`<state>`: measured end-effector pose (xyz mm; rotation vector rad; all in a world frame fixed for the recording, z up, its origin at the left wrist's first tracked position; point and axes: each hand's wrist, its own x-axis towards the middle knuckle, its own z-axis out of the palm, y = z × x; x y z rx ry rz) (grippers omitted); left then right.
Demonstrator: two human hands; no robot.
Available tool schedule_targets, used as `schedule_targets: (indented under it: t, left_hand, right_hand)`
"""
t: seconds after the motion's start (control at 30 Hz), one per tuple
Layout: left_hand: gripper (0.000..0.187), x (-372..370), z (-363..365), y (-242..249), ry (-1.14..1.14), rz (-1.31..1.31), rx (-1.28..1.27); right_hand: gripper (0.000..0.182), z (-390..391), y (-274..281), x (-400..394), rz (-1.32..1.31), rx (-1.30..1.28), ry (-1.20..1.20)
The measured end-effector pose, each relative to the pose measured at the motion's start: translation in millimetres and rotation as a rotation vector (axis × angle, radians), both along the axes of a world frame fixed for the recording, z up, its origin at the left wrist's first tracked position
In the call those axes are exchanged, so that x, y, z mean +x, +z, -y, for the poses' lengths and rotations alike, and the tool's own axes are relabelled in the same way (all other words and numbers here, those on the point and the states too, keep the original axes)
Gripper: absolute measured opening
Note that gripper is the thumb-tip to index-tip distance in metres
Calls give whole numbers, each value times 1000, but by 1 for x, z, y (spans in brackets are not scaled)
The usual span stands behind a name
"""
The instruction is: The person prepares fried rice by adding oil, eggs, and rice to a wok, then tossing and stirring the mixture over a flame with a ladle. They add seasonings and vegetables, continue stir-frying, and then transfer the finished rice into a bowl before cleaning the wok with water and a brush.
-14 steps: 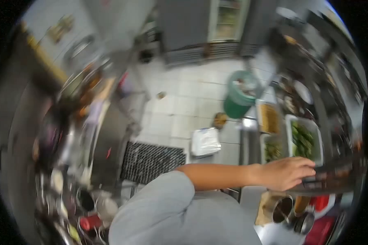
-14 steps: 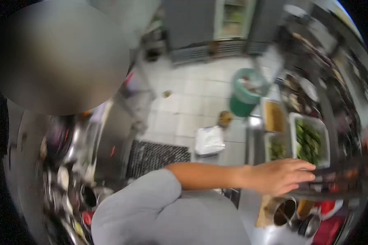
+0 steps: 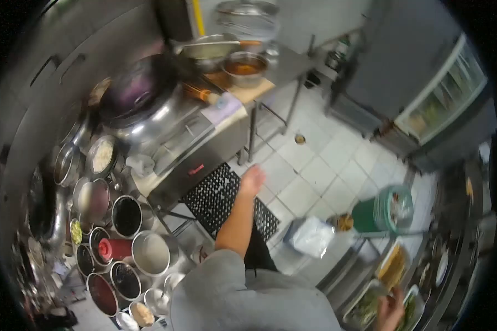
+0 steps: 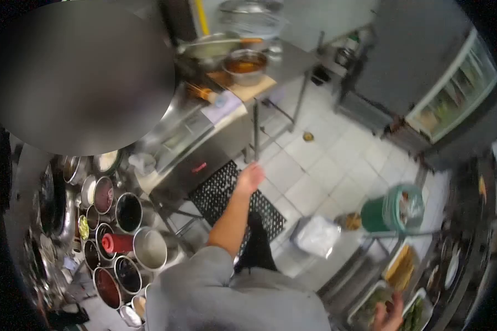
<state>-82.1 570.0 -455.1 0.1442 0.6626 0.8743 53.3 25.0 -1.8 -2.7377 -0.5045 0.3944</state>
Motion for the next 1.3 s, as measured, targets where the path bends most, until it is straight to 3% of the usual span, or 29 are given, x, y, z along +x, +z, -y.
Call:
schedule_targets:
  t: [0.03,0.07,0.1,0.13,0.23,0.3,0.37,0.43,0.5,0.6,0.67,0.73,0.77,0.8,0.87,0.9,0.93,0.97,1.03,1.1,1.2,1.3]
  left_hand:
    - [29,-41,-39,-47,68,-81,-10]
    - [26,-68,-67,-66,201,-158,-124]
    - [24,-96,-96,-86,335,-243,-227]
    - [24,-115,-107,-97,521,-232,-278]
    - [22,-161,-119,-118,435,-334,-313]
    - [19,-172,-108,-133,128,-354,47]
    - [17,-177,-92,-94,-39,-191,234]
    - [21,-144,-80,37,-190,-861,74]
    - [27,-147,-63,103,-342,-1070,483]
    - [27,-161,-65,217,-246,-1336,755]
    - [26,-181,-87,280,-35,-1465,720]
    - [24,-210,-122,308,240,-1689,878]
    - [23,-219,-140,335,343,-1803,835]
    - [23,-237,-164,338,412,-1946,934]
    - [25,-240,-199,372,548,-2084,893]
    - [26,-243,-217,374,580,-2154,892]
    - [26,-246,-239,369,616,-2227,890]
    - [27,-248,-256,363,640,-2299,910]
    - [26,-248,-277,345,585,-2363,821]
    - [25,-246,-292,340,483,-2381,741]
    - [22,-249,-293,344,356,-2356,635]
    - [22,-256,-294,352,283,-2329,650]
  right_hand:
    - [44,-33,-30,6,244,-28,283]
    - [45,-48,-71,29,235,179,322]
    - [45,-64,-82,51,-44,11,345]
    - [45,-85,-100,72,-121,-46,528]
    - [49,-154,-138,102,-217,-220,739]
    - [49,-199,-164,122,-191,-144,834]
    - [47,-277,-156,106,-302,-51,808]
    - [44,-348,-140,79,-327,7,811]
    - [40,-407,-128,65,-350,44,906]
    - [36,-485,-123,44,-366,217,1067]
    - [35,-545,-119,36,-351,319,1179]
    - [36,-609,-107,33,-355,379,1281]
    - [36,-648,-101,31,-371,430,1333]
    - [32,-691,-106,37,-263,515,1373]
    - [27,-786,-101,37,-167,648,1356]
    - [27,-842,-90,36,90,826,1437]
    - [30,-894,-85,37,169,848,1401]
    - [35,-947,-84,43,441,832,1397]
    - [33,-1021,-82,51,562,591,1399]
    - [33,-1079,-97,64,516,250,1441]
    - [33,-1111,-103,69,441,104,1533]
    - [33,-1111,-92,59,346,325,1644]
